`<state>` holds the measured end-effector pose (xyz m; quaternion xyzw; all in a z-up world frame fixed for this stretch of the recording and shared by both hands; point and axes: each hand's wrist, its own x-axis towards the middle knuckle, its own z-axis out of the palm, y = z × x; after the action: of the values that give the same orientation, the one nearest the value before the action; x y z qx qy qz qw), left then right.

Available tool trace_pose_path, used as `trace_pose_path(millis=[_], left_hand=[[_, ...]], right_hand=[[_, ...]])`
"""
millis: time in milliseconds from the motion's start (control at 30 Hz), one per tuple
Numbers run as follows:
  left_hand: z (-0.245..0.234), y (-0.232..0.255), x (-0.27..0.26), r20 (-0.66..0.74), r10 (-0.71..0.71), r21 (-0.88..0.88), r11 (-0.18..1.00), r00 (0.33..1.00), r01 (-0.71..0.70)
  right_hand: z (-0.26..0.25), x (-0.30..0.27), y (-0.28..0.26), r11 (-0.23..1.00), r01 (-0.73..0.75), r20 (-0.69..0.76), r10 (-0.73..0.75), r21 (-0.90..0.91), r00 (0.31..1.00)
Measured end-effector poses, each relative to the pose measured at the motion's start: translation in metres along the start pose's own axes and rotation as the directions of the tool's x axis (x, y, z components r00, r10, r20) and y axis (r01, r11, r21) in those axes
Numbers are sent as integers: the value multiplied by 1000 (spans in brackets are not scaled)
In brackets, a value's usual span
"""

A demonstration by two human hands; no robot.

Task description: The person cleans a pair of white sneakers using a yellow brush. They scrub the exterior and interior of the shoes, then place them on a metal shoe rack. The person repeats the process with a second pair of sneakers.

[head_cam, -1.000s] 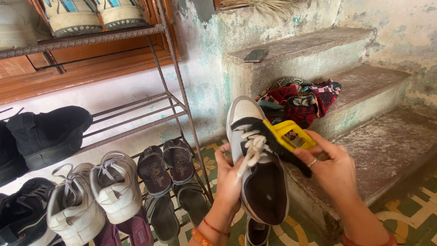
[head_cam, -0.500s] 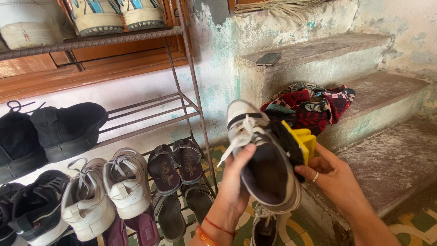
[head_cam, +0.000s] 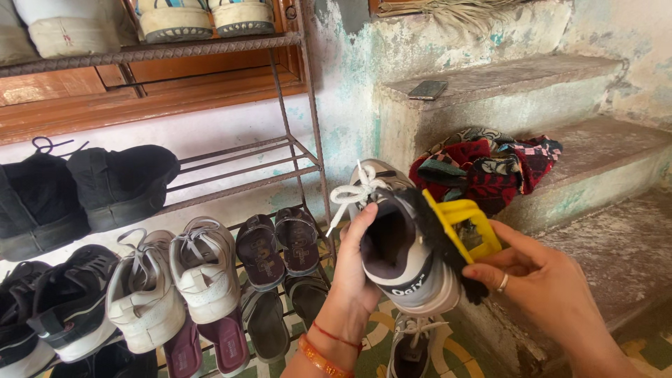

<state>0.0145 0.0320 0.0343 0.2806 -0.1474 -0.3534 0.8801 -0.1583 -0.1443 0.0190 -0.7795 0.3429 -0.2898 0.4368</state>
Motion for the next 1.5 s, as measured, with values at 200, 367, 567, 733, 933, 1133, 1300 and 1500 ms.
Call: trace_pose_path(millis=[200,367,567,733,933,1133,1300,1500], left_hand=[[-1,1,4,101,-1,19,1000,995,-1],[-3,7,4,114,-85,-28,996,990,89],[-5,6,3,92,-118,-9,993,989,120],[-6,11,1,65,-160,-7,987,985,160],[-6,10,5,40,-147,-7,989,988,147],[-13,2,9,101,-164,-42,985,981,169],[-12,2,9,116,-196,-36,979,974,201],[-11,1,5,97,-190,9,982,977,190]], right_hand=[[-7,5,13,911,181,197,-267,371,943],[-17,-18,-23,971,23,24,-18,-236,1000],[-9,-25,-30,987,100,48,-107,128,993],[2,-18,-6,887,353,-41,-358,297,933],[3,-30,-25,906,411,-174,-423,-104,889],[6,-43,-39,804,466,-239,-567,-370,788],[7,-39,-25,879,476,-170,-468,10,867],[14,-28,-25,728,657,-160,-685,-196,711]])
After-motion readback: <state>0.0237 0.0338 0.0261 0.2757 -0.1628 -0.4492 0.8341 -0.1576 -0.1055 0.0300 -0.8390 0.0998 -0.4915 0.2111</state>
